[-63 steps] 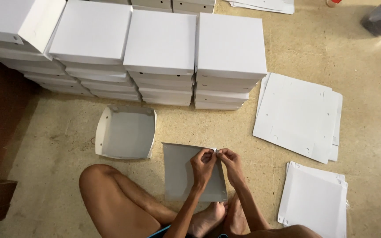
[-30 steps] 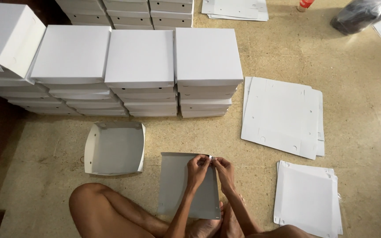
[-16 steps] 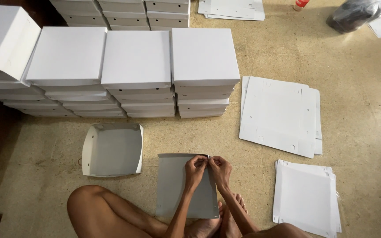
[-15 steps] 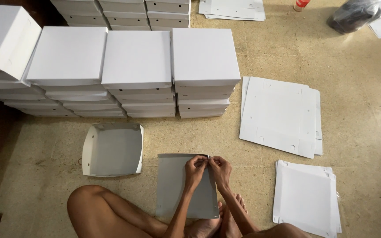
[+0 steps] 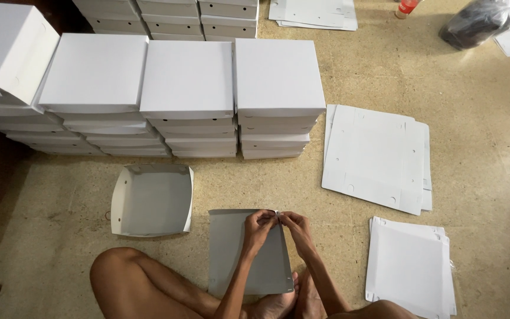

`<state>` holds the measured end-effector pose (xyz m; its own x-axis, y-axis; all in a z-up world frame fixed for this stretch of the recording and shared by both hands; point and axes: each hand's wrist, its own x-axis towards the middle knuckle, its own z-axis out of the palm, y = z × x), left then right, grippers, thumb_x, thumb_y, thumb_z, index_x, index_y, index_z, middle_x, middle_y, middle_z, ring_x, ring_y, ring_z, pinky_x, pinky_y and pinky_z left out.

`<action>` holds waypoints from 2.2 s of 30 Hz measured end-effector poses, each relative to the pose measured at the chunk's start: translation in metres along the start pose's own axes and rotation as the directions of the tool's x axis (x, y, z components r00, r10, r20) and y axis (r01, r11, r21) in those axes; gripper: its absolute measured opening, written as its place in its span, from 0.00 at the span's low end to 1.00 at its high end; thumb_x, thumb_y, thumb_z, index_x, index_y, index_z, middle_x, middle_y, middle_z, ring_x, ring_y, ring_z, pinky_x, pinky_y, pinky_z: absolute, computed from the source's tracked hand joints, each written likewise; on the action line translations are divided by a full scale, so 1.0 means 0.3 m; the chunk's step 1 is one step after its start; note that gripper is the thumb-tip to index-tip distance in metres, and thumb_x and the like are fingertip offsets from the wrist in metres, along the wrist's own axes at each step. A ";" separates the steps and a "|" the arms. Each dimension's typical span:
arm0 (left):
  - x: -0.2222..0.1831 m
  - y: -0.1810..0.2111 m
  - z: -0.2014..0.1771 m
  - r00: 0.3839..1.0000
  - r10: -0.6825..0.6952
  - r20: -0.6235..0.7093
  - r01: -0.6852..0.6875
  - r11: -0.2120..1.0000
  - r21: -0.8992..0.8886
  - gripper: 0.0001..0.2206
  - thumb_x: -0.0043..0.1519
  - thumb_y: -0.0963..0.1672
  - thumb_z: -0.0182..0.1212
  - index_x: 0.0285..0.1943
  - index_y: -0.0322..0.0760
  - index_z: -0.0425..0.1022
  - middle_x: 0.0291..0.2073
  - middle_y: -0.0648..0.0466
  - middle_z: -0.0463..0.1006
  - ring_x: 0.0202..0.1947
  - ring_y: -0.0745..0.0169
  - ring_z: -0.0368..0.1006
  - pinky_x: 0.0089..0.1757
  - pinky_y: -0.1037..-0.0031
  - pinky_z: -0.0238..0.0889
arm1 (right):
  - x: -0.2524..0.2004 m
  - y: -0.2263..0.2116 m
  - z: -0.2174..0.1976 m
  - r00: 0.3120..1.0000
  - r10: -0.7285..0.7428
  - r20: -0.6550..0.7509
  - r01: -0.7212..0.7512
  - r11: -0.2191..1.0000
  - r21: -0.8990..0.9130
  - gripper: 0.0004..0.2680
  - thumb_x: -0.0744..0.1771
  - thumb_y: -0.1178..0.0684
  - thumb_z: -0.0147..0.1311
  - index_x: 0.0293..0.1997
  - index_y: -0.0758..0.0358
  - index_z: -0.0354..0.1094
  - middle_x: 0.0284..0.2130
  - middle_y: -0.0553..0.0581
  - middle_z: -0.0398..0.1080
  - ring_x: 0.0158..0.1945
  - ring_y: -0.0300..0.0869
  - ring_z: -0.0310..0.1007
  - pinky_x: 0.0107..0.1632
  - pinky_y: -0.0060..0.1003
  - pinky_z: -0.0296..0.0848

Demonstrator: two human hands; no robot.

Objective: The person folds white cardboard box components by hand on the floor, creating boxes and stacking them.

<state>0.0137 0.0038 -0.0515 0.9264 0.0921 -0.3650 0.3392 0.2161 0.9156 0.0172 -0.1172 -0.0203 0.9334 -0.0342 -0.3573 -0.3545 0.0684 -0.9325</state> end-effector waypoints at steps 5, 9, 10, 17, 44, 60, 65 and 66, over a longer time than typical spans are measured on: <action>0.009 -0.010 -0.010 0.999 0.017 0.037 -0.018 0.999 0.026 0.08 0.54 0.40 0.68 0.38 0.26 0.79 0.29 0.46 0.79 0.30 0.65 0.78 0.36 0.77 0.73 | -0.002 0.023 -0.018 1.000 0.003 0.031 -0.004 0.999 0.032 0.06 0.66 0.57 0.55 0.30 0.67 0.75 0.23 0.55 0.67 0.34 0.41 0.65 0.48 0.38 0.65; 0.009 -0.012 -0.018 0.999 0.010 0.038 -0.011 1.000 0.019 0.07 0.54 0.39 0.66 0.38 0.27 0.80 0.29 0.46 0.80 0.31 0.65 0.79 0.36 0.75 0.73 | -0.017 -0.035 0.005 0.999 -0.019 0.041 0.020 0.999 -0.027 0.06 0.65 0.57 0.58 0.29 0.68 0.76 0.23 0.56 0.70 0.34 0.42 0.68 0.48 0.39 0.66; 0.009 -0.008 -0.019 0.999 0.010 0.039 -0.010 1.000 0.019 0.07 0.54 0.39 0.66 0.38 0.27 0.80 0.29 0.46 0.80 0.31 0.65 0.79 0.36 0.75 0.73 | -0.014 -0.029 -0.001 0.999 -0.018 0.040 0.019 0.999 -0.027 0.06 0.65 0.57 0.58 0.29 0.68 0.76 0.23 0.56 0.70 0.34 0.42 0.68 0.48 0.39 0.66; 0.021 -0.017 -0.011 0.996 -0.056 0.066 0.056 0.998 0.001 0.07 0.57 0.41 0.65 0.38 0.28 0.80 0.29 0.45 0.80 0.30 0.63 0.78 0.35 0.77 0.72 | 0.001 0.006 -0.018 0.993 -0.071 -0.097 0.045 0.968 -0.246 0.04 0.63 0.56 0.61 0.30 0.66 0.79 0.19 0.58 0.71 0.31 0.43 0.74 0.44 0.43 0.71; 0.138 -0.185 0.128 0.989 0.149 0.004 -0.140 0.924 0.355 0.11 0.59 0.41 0.53 0.32 0.22 0.77 0.23 0.34 0.78 0.23 0.39 0.76 0.26 0.60 0.66 | 0.142 0.187 -0.102 0.943 -0.199 -0.265 0.039 0.861 -0.507 0.05 0.62 0.53 0.61 0.27 0.63 0.79 0.16 0.59 0.71 0.24 0.51 0.75 0.32 0.41 0.72; 0.078 -0.190 0.182 0.916 0.397 -0.055 -0.336 0.836 0.434 0.06 0.61 0.36 0.52 0.38 0.26 0.76 0.30 0.34 0.76 0.34 0.29 0.74 0.37 0.57 0.71 | 0.245 0.276 -0.124 0.927 -0.313 -0.207 0.110 0.754 -0.647 0.06 0.60 0.55 0.59 0.24 0.67 0.76 0.15 0.63 0.70 0.25 0.60 0.73 0.32 0.49 0.69; 0.095 -0.268 0.200 0.907 0.417 -0.058 -0.336 0.800 0.498 0.08 0.63 0.39 0.52 0.42 0.25 0.77 0.32 0.39 0.71 0.35 0.32 0.70 0.39 0.53 0.69 | 0.284 0.294 -0.128 0.934 -0.284 -0.218 0.095 0.784 -0.614 0.05 0.60 0.54 0.59 0.26 0.64 0.77 0.16 0.63 0.70 0.27 0.59 0.74 0.33 0.45 0.70; 0.124 -0.312 0.206 0.918 0.388 -0.085 -0.284 0.790 0.544 0.08 0.63 0.41 0.54 0.42 0.29 0.78 0.33 0.43 0.72 0.36 0.34 0.71 0.40 0.46 0.68 | 0.286 0.289 -0.128 0.938 -0.274 -0.215 0.095 0.795 -0.600 0.05 0.60 0.53 0.59 0.26 0.63 0.77 0.16 0.62 0.71 0.27 0.57 0.74 0.33 0.43 0.70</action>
<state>0.0266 -0.0731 -0.1402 0.9680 0.2508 0.0063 0.0936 -0.3843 0.9185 0.0643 -0.1524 -0.1338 0.9600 -0.2647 -0.0909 -0.2271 -0.5468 -0.8059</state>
